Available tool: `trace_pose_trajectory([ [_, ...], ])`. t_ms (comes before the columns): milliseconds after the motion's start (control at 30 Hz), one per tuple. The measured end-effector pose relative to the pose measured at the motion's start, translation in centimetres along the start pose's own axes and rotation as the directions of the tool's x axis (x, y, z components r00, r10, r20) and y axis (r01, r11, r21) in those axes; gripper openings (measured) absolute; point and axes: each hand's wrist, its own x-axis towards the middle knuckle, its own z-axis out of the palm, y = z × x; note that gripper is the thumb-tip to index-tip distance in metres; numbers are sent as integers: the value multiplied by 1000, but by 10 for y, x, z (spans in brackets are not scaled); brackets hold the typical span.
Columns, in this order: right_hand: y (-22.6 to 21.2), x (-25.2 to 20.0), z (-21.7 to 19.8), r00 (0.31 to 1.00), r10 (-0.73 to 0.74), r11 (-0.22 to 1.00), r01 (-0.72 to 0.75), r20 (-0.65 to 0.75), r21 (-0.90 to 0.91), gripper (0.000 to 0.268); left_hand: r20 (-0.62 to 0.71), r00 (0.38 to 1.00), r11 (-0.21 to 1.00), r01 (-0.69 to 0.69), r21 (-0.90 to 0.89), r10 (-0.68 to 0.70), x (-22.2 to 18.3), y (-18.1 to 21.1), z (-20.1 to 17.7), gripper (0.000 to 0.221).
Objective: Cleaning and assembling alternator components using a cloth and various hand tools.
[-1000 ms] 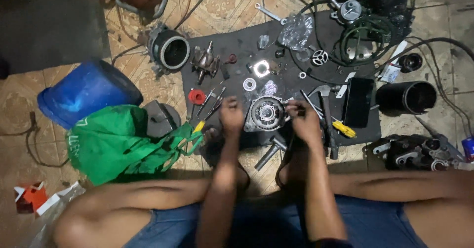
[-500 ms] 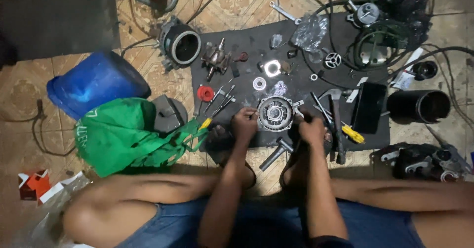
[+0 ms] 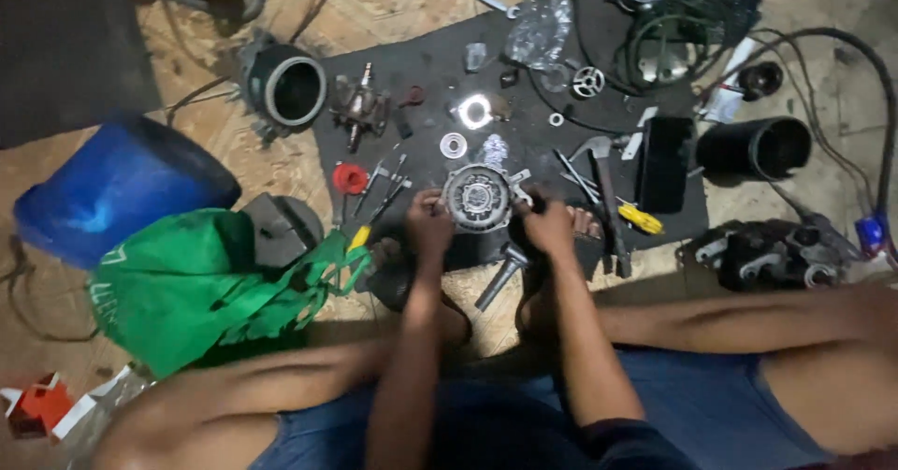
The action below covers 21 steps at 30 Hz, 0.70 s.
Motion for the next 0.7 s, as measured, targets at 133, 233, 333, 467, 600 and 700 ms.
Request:
trace_pose_trajectory([
  [133,23,15,14,999,-32,999,30,43,39,35,30,995,996,93,12,-93,2,3,-5,18],
  [233,34,25,21,997,-50,997,47,57,61,34,36,989,990,139,33,-140,1,13,-12,17],
  [333,24,17,16,997,-59,993,52,55,107,33,45,985,986,164,42,-166,7,-5,-6,17],
  [467,27,21,22,998,-52,991,47,39,127,42,58,982,983,177,58,-180,5,17,-14,19],
  [600,-4,-5,0,999,-19,985,13,32,174,51,66,988,988,139,66,-143,-3,22,-18,18],
  [700,-14,-11,-9,998,-43,984,35,45,176,55,60,989,991,131,14,-132,2,10,-14,20],
])
